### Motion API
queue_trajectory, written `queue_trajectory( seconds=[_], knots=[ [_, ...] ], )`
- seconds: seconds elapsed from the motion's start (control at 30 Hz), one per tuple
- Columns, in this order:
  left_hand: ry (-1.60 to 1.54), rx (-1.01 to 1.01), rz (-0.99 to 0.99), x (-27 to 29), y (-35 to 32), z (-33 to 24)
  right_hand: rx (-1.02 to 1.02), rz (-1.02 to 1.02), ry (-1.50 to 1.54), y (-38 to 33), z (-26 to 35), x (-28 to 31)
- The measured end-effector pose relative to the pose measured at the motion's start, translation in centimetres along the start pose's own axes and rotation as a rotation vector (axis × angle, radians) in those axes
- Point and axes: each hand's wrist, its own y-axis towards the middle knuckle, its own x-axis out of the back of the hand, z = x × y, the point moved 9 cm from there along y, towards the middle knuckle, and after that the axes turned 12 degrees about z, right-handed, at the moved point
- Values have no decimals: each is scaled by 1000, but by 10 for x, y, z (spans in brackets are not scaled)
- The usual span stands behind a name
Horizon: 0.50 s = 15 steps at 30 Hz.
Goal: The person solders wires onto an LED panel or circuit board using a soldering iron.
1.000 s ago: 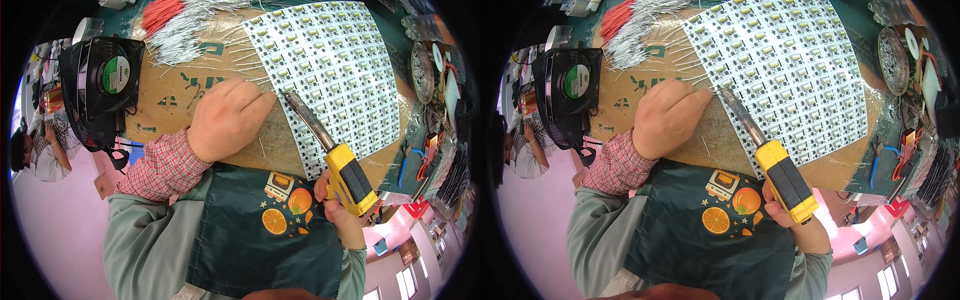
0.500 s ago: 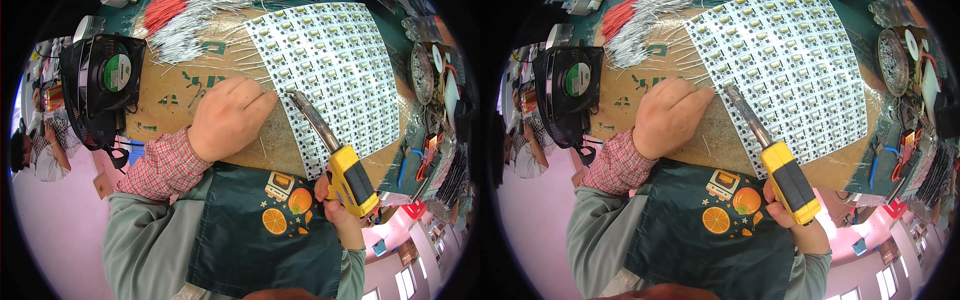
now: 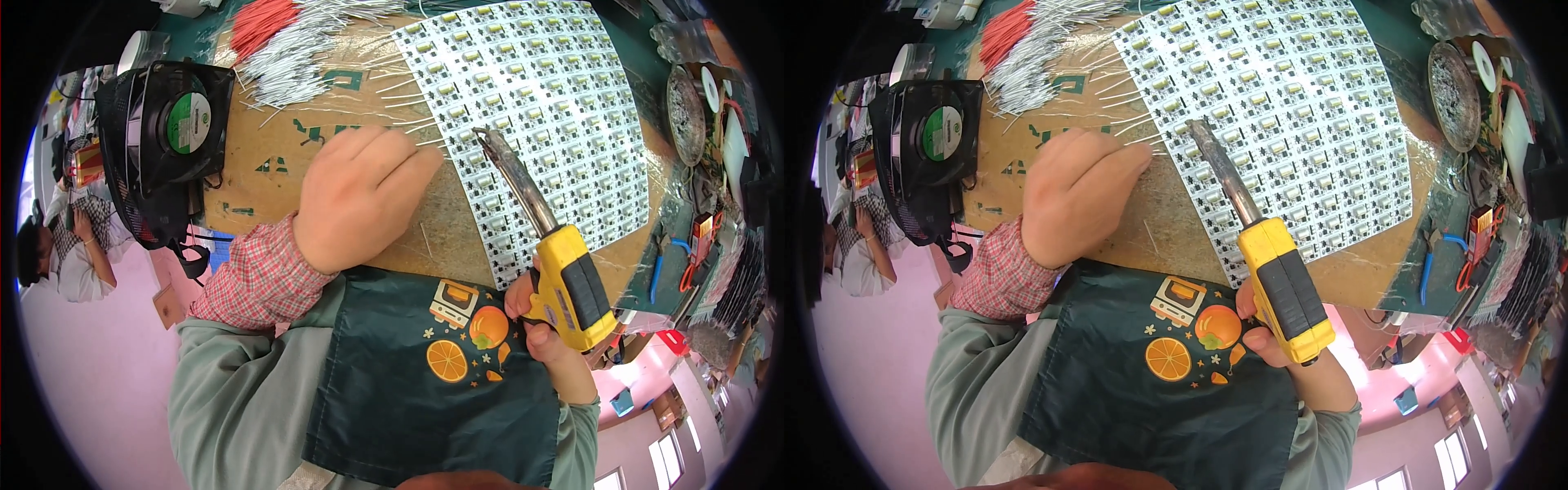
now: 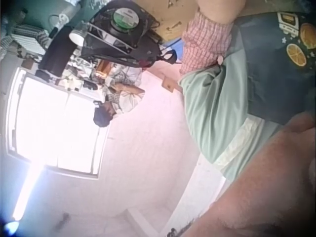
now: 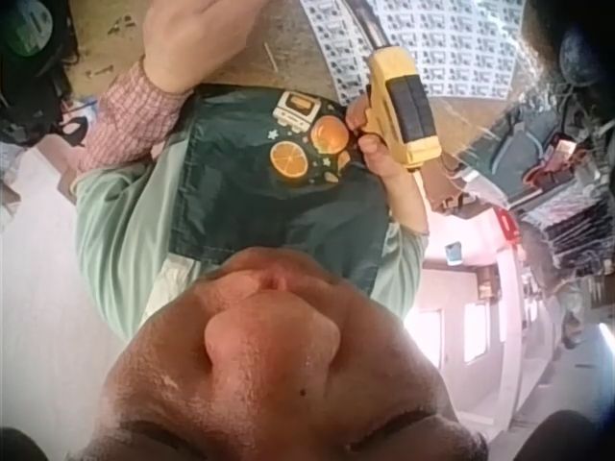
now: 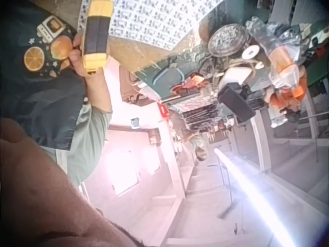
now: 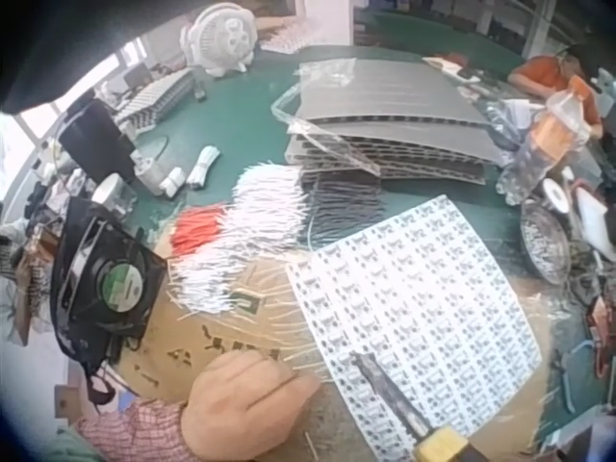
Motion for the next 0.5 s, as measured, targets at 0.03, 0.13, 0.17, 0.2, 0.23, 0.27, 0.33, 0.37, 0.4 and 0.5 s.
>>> queue_trajectory(
  seconds=[0.03, 0.13, 0.17, 0.2, 0.23, 0.27, 0.33, 0.37, 0.4, 0.5],
  knots=[
    [-1, -3, 1, 4, 0, -3, 1, -3, 1, 1, 0, 1],
    [31, -32, -101, 19, -3, -7, 3, 57, -30, 7, 1, -4],
    [-20, -58, -117, 18, -4, -6, 0, 57, -31, 7, 1, -4],
    [-65, -86, -131, 18, -4, -7, 9, 62, -5, 7, 2, -4],
    [-63, -85, -131, 16, -3, -8, 18, 66, 22, 7, 3, -4],
    [-63, -59, -65, 8, -1, -6, 18, 68, 23, 6, 5, -4],
    [-64, -32, 0, -4, 1, -4, -25, 85, -33, 3, 7, -5],
    [-61, -18, 18, -10, 0, -2, -27, 86, -34, 0, 6, -1],
    [-61, -8, 37, -15, 1, 0, -43, 113, -77, -6, 4, 3],
    [-82, -20, 23, -18, 2, 1, -10, 67, -180, -12, 9, 6]
  ],
)
